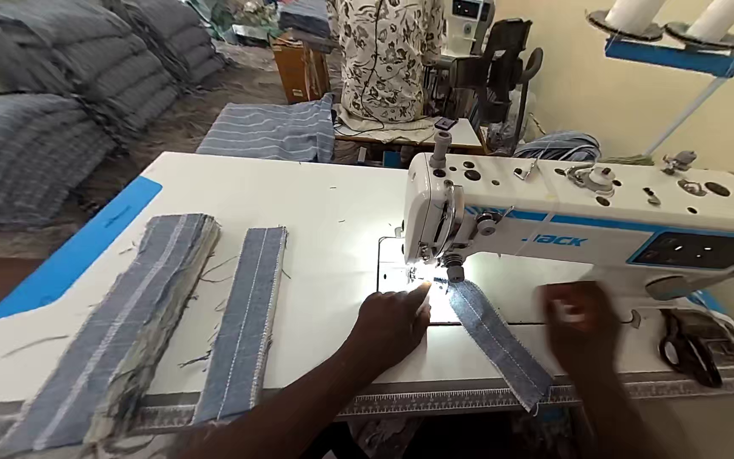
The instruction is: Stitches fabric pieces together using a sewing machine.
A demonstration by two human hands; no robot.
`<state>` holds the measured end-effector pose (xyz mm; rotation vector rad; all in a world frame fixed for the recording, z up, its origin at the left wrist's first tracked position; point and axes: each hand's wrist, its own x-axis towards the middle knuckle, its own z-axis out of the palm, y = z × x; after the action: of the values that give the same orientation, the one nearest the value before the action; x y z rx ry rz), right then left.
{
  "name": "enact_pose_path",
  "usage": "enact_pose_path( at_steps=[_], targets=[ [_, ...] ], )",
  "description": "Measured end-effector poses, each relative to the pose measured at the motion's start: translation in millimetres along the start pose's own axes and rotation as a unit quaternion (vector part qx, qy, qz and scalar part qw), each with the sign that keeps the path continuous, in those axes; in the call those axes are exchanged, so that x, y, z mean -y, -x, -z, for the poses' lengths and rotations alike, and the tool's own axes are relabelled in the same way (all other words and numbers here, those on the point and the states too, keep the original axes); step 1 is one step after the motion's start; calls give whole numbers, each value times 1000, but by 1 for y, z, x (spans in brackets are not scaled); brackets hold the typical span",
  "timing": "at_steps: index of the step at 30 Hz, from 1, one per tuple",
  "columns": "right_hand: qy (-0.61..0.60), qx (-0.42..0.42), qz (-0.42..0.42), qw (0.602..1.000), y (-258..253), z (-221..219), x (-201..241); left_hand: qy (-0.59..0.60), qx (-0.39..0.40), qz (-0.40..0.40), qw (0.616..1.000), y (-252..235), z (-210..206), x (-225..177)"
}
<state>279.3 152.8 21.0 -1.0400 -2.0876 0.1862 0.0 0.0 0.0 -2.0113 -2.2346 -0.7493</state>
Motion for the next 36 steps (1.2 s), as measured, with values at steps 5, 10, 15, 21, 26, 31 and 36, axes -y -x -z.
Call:
enact_pose_path(
  at_steps=[5, 10, 15, 21, 26, 31, 36],
  targets=[
    [58, 294, -35, 953, 15, -39, 62, 189, 31, 22, 981, 89, 23, -28],
    [-380, 417, 61, 823, 63, 11, 114, 539, 214, 289, 762, 92, 43, -42],
    [-386, 414, 127, 815, 71, 3, 142, 636, 84, 338, 689, 80, 23, -53],
    [-191, 211, -83, 955, 24, -68, 149, 519, 77, 228, 820, 128, 13, -65],
    [-29, 215, -63, 974, -6, -105, 169, 469, 131, 199, 851, 124, 25, -71],
    [8, 233, -24, 972, 9, -96, 167, 468, 158, 193, 848, 124, 23, -71],
    [-25, 240, -46, 969, 14, -97, 161, 475, 144, 214, 841, 126, 14, -72]
  ],
)
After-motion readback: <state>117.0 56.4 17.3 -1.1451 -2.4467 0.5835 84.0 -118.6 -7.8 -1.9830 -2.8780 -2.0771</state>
